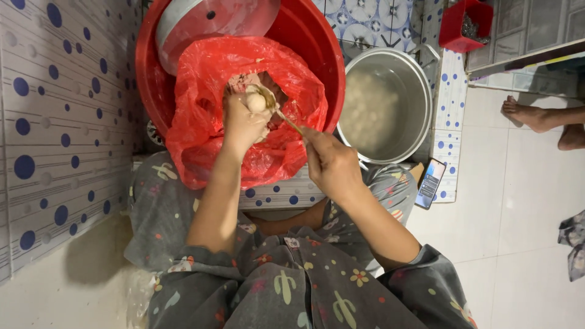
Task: Scooping small portions of meat mixture from a bag into a pot of boiling water using a spoon
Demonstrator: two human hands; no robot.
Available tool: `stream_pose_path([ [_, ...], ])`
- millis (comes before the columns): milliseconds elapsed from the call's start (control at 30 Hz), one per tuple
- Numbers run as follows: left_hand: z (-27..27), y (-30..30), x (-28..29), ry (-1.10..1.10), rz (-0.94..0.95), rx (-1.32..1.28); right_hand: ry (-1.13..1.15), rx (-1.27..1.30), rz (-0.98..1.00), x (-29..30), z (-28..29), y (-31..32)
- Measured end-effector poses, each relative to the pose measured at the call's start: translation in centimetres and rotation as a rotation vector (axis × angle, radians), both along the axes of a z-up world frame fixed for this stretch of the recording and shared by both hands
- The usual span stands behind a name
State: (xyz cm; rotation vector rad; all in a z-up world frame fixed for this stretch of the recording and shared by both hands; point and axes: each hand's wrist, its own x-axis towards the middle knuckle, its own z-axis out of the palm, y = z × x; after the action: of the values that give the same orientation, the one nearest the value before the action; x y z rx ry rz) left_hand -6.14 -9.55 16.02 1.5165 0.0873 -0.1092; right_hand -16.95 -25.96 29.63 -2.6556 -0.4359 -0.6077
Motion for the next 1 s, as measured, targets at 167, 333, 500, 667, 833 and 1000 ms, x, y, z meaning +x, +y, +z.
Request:
stream_pose_path([
  [167,0.5,0.5,-0.3,-0.038,-0.131,0.601,0.608,0.744,-0.131,-0.2,-1.2,-1.9],
  [333,-4.4,-0.2,0.3,-0.018,-0.137,0.597,0.642,1.059,-0.29,-1.7,-5.1,-7.6],
  [500,-6.3,-0.3,0.8,0.005,-0.045,0.381,0.43,0.787,-0.492,-2.5,-9.8,-15.5],
  [667,-8.1,-0.2,0.8,-0.024,-0.007,0.376,0.504,0.343,-0.652,-2.4,-17.7,-23.2],
  [833,-8.7,-0.5,1.5,0.16,0.008,0.181,0.424,0.257,-0.684,-2.6,-20.0,-24.2],
  [1000,0.7,-0.8,-0.3,0.161,0.114,-0.27,0.308,0.693,-0.609,-3.0,-15.7,-18.2],
])
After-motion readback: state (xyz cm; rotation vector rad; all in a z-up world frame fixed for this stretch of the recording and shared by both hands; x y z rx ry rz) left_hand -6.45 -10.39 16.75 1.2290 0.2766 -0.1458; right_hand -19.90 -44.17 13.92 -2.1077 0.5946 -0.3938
